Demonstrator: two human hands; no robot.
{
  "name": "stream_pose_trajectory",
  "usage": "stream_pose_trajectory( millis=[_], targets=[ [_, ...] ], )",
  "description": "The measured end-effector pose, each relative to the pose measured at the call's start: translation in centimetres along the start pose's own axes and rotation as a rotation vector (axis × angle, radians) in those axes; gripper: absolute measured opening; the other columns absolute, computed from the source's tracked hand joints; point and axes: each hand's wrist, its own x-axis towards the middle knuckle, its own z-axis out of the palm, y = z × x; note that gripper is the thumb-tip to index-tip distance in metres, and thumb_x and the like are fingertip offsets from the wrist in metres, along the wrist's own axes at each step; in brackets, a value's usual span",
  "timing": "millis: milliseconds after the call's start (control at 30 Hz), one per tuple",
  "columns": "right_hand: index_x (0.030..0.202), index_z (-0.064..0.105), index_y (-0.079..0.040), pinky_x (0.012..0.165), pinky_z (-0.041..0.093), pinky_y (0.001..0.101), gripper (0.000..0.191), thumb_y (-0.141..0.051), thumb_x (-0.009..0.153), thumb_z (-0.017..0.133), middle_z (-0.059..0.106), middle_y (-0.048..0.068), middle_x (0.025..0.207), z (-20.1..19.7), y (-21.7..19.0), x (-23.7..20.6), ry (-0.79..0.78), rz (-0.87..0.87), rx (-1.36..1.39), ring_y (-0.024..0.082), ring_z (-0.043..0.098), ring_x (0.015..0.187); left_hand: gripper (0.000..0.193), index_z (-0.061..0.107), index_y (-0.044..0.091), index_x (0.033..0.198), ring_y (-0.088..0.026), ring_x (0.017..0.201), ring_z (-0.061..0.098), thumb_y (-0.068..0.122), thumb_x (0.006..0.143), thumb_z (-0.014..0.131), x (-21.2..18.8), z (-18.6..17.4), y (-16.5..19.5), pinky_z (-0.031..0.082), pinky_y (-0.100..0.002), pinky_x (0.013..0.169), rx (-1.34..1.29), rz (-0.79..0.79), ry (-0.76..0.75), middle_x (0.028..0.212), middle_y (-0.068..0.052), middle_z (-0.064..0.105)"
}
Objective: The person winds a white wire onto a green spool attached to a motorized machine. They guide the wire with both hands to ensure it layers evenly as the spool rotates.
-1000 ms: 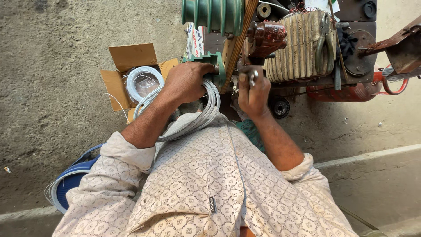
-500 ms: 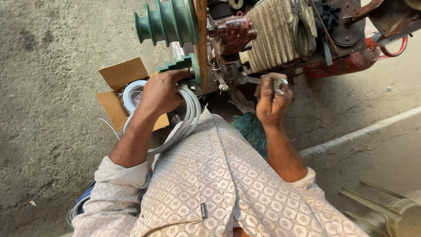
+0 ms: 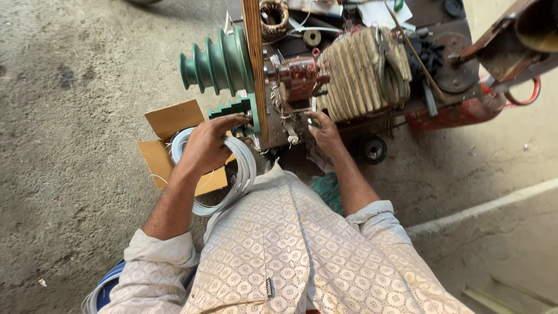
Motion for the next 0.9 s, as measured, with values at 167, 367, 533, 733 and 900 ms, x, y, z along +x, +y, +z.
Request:
stream_pose_trajectory(
  millis=[167,367,533,733,900],
  targets=[
    [0.142,0.052,-0.013,0.077,0.057,0.0263,0.059,0.011,0.088,0.058,0.053,0.003,0.144,-1.0,0.1,1.3,-0.021,0.388,0.18,0.015,0.06,0.121,0.04,0.071,0.01,0.124,-0.029,0.121,0.067,0.01,0.085,0.083,-1.8,-0.7,0.5,0.056,-0.039,0.095,-0.094,0.061,0.176,0.135,-0.011,0.068],
    [0.131,0.066,-0.005,0.062,0.053,0.0248,0.034,0.0,0.098,0.064,0.072,0.007,0.111,-0.7,1.6,-1.1,0.171,0.455,0.035,0.014,0.071,0.087,0.03,0.074,0.004,0.116,-0.018,0.1,0.075,-0.005,0.087,0.071,-6.3,-0.4,-2.0,0.059,-0.03,0.084,-0.276,-0.066,0.476,0.107,-0.01,0.076],
    [0.122,0.069,-0.002,0.059,0.052,0.0254,0.027,-0.012,0.098,0.07,0.073,0.007,0.099,1.2,2.3,-5.3,0.08,0.543,-0.095,0.012,0.069,0.077,0.02,0.076,0.003,0.102,-0.009,0.075,0.068,-0.005,0.084,0.074,-9.6,-0.8,-3.8,0.055,-0.028,0.065,-0.351,-0.268,0.548,0.082,-0.003,0.073],
    [0.119,0.073,0.0,0.073,0.056,0.025,0.031,-0.017,0.094,0.075,0.077,0.007,0.098,6.7,0.5,-9.7,-0.264,0.48,-0.21,0.012,0.071,0.081,0.018,0.077,0.003,0.095,-0.004,0.071,0.059,0.005,0.08,0.088,-12.7,-2.6,-5.0,0.049,-0.024,0.06,-0.345,-0.313,0.451,0.079,0.001,0.071],
    [0.123,0.07,0.001,0.087,0.058,0.025,0.038,-0.016,0.09,0.08,0.076,0.008,0.109,13.7,-8.1,-9.0,-0.314,0.193,-0.079,0.012,0.071,0.098,0.022,0.075,0.002,0.091,-0.003,0.071,0.059,0.009,0.078,0.091,-16.7,-5.9,-5.7,0.049,-0.023,0.06,-0.419,-0.301,0.325,0.077,0.003,0.069]
  ],
)
